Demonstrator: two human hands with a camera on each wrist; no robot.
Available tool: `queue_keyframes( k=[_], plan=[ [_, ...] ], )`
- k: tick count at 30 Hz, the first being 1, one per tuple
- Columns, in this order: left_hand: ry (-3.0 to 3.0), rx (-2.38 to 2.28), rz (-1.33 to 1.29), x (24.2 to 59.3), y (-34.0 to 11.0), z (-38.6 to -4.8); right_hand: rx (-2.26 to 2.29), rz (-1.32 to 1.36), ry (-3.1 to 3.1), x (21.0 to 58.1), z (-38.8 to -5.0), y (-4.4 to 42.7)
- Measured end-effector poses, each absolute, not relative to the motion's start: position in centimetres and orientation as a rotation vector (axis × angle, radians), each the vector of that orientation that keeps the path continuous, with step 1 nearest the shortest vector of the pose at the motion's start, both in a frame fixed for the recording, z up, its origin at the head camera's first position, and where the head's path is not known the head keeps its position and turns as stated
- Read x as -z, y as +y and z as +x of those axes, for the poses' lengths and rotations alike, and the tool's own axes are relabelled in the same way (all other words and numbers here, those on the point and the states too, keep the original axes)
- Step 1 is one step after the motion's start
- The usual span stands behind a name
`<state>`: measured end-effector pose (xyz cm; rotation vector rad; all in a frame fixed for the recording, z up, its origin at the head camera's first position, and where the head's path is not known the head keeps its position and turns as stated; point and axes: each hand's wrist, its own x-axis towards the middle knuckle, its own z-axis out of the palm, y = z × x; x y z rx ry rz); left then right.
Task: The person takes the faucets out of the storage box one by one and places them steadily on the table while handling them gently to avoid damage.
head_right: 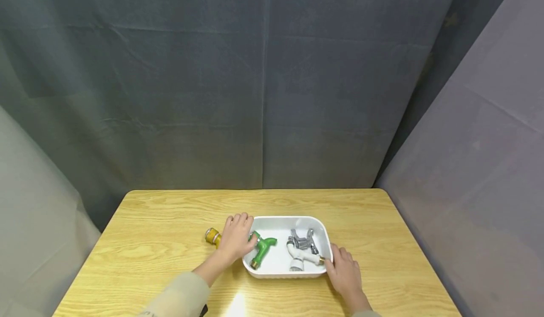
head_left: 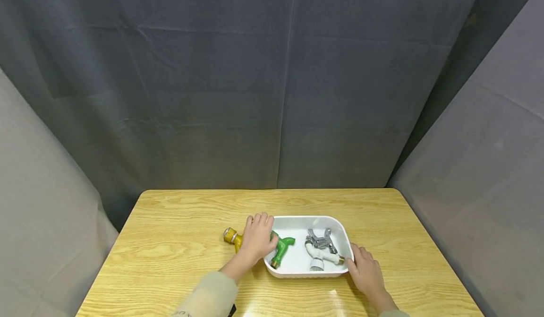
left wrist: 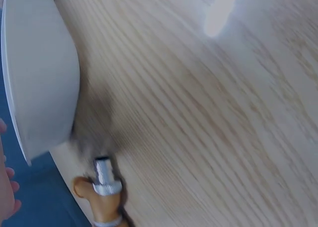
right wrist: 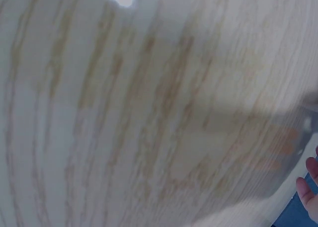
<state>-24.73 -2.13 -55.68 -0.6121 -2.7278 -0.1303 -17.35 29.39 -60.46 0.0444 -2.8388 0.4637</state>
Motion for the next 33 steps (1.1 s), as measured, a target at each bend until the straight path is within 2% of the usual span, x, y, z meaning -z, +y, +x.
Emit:
queue_keyframes(
  k=[22,33],
  plan=[
    [-2.948,-0.255,-0.665,56.6,2.3,-23.8,-0.478,0.019,-2.870,60.1,-17.3,29.2],
    [-3.022,-0.327,-0.612,57.1,3.3,-23.9,-0.484,0.036,-2.843,60.2,-17.2,29.2]
  ],
)
